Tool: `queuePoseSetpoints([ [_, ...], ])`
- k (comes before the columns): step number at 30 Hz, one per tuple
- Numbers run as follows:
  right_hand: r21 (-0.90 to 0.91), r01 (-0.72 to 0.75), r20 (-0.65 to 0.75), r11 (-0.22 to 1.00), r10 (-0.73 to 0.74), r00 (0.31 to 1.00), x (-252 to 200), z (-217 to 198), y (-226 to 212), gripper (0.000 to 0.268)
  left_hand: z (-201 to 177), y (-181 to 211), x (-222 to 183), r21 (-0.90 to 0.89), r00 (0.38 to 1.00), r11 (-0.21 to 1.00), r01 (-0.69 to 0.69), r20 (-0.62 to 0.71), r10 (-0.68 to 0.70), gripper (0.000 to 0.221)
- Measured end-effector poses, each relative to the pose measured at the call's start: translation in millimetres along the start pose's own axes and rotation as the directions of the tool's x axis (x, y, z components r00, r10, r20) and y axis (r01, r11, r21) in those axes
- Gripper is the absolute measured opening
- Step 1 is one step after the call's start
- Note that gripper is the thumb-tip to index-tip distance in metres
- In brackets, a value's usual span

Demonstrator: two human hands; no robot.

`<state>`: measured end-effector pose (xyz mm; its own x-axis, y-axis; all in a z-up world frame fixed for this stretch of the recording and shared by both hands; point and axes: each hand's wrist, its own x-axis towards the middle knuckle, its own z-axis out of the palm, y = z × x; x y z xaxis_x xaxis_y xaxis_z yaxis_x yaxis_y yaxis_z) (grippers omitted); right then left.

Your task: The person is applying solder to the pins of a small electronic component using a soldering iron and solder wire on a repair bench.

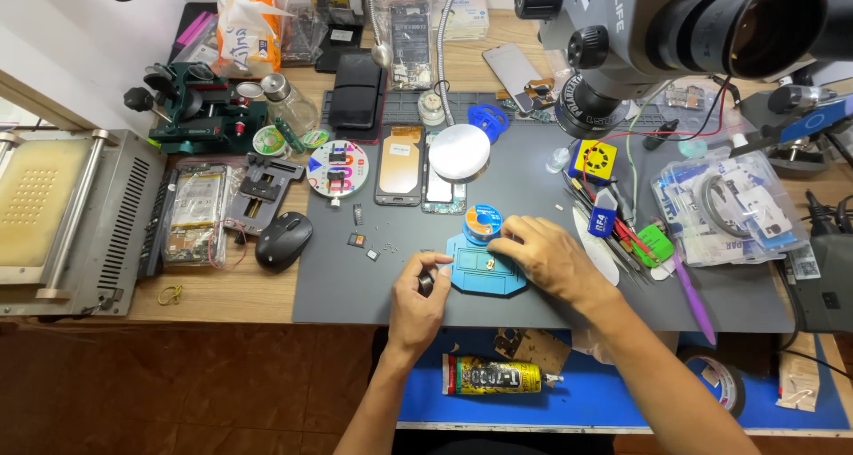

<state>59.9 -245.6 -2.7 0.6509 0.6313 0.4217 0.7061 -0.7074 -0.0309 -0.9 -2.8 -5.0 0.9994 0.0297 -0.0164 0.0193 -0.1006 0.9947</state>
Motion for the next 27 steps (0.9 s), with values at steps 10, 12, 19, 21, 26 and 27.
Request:
queuePoseSetpoints([
  [10, 0.151, -0.070, 0.014, 0.986, 0.069, 0.998, -6.2, 11.9, 3.0, 0.007, 6.0, -4.2, -0.3, 0.039, 0.997, 0.997, -0.065, -0.026, 0.066, 0.015],
  [12, 0.439, -0.238, 0.031, 0.866, 0.251, 0.968, -3.6, 9.4, -1.9, 0.006, 10.0, -3.1, -0.5, 0.113, 0.991, 0.985, -0.129, -0.021, 0.132, 0.012],
  [19, 0.624, -0.423, 0.065, 0.657, 0.496, 0.866, -5.2, 7.9, -19.8, 0.008, 17.5, -8.5, 4.9, 0.135, 0.990, 0.981, -0.140, 0.014, 0.139, 0.013],
  [21, 0.675, -0.482, 0.082, 0.559, 0.592, 0.802, -7.9, 14.7, -21.5, 0.008, 16.0, -8.6, 3.8, 0.136, 0.990, 0.981, -0.139, 0.027, 0.136, 0.015],
  [26, 0.681, -0.494, 0.041, 0.540, 0.646, 0.762, -0.5, 9.6, -32.1, 0.008, 14.9, -11.6, 2.8, 0.142, 0.988, 0.978, -0.152, 0.028, 0.149, 0.016],
  [27, 0.673, -0.486, 0.012, 0.558, 0.648, 0.761, 0.4, 8.6, -33.7, 0.008, 15.2, -12.3, 3.0, 0.140, 0.987, 0.977, -0.161, 0.031, 0.158, 0.017],
])
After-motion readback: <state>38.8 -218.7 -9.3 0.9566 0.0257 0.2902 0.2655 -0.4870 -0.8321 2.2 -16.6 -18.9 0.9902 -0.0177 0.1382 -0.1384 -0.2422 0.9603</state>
